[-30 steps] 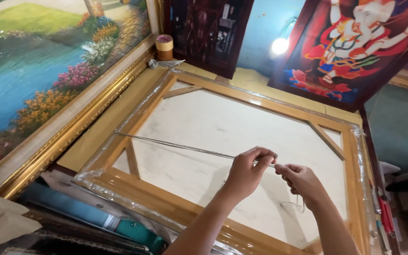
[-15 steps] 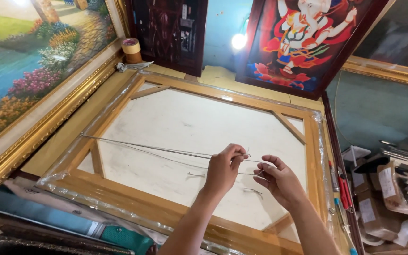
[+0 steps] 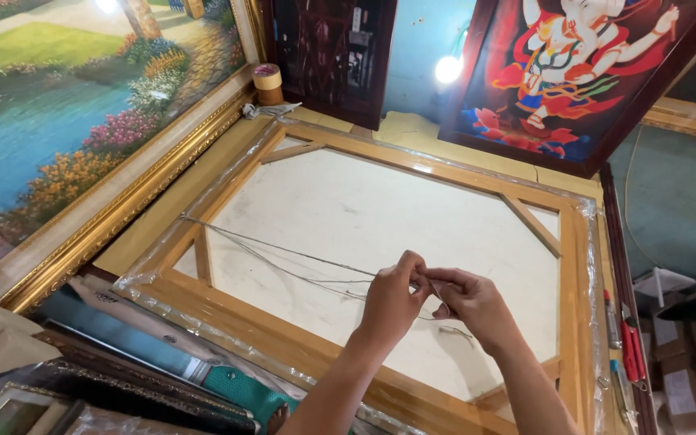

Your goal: The person attaches a metal wire to the back of a wooden picture frame. They thread the wire through metal loops on the frame, pull it taut, and tie it off to create a hanging mechanism.

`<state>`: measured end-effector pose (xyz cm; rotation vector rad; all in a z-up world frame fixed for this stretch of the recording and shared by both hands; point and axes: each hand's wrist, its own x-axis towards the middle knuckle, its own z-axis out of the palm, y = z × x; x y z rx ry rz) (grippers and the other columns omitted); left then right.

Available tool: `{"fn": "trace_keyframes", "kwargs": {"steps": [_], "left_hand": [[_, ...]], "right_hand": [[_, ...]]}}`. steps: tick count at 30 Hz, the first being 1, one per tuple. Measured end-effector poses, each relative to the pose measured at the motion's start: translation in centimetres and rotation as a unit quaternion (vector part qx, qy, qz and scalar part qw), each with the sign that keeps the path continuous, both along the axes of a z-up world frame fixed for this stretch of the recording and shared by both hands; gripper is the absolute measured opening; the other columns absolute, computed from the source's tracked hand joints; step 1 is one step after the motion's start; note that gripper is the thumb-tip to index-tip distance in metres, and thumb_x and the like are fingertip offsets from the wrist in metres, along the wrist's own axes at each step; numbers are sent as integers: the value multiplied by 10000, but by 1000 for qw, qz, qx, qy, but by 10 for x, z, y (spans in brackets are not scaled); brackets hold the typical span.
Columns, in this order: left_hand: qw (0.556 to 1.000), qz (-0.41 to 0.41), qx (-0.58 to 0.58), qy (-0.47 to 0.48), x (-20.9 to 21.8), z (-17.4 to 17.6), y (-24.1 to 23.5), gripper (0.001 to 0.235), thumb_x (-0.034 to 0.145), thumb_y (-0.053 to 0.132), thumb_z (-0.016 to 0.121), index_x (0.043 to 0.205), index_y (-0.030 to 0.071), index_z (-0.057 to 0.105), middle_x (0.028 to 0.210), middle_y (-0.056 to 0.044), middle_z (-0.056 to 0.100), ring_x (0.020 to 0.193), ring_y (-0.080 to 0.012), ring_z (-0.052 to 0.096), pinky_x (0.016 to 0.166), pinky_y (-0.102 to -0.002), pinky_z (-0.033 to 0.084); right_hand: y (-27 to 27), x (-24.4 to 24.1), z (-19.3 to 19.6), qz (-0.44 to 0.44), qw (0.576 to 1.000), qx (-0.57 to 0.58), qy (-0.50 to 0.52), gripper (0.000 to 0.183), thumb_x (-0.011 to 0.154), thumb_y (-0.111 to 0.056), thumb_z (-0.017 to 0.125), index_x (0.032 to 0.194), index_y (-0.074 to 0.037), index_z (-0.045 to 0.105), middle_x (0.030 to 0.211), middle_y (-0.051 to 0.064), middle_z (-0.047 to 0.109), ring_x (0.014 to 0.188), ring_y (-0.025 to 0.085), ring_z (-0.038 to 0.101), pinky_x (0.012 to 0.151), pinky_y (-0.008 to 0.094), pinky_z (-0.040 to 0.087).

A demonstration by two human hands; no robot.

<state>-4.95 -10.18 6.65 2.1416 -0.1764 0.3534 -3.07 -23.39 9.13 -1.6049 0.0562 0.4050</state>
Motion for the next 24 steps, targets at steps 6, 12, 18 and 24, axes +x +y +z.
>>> {"fn": "trace_keyframes", "kwargs": {"steps": [6, 12, 18, 24], "left_hand": [[992, 75, 70, -76, -13, 16, -9, 166, 806, 68, 546, 965, 109, 529, 884, -107, 551, 926, -265, 548, 818, -344, 443], [817, -167, -443, 329, 20, -26, -33, 781, 862, 690, 303, 1275, 35, 405, 1259, -195, 451, 1124, -298, 478, 964, -389, 329], [468, 43, -874, 121, 109, -69, 49, 201, 863, 291, 527, 799, 108, 582, 898, -18, 650, 896, -214, 611, 815, -410, 408], [574, 145, -799, 106, 100, -63, 63, 305, 913, 443, 389, 740, 204, 465, 573, 102, 238, 477, -58, 301, 516, -216, 318]], "right_hand": [[-12, 11, -3, -51, 889, -401, -216, 175, 806, -200, 596, 927, -284, 690, 620, -36, 684, 597, 87, 651, 624, 228, 520], [-47, 16, 16, -175, 890, -380, -181, 160, 830, -277, 591, 969, -334, 647, 755, -73, 665, 758, 113, 620, 724, 285, 467], [-103, 22, -10, -267, 907, -235, -226, 167, 867, -17, 571, 1029, -42, 600, 852, 142, 632, 648, 147, 588, 501, 218, 468], [-175, 96, -123, -215, 774, -577, -147, 426, 735, -356, 591, 1156, -291, 602, 1264, 21, 517, 1039, 396, 532, 751, 638, 425]]}}
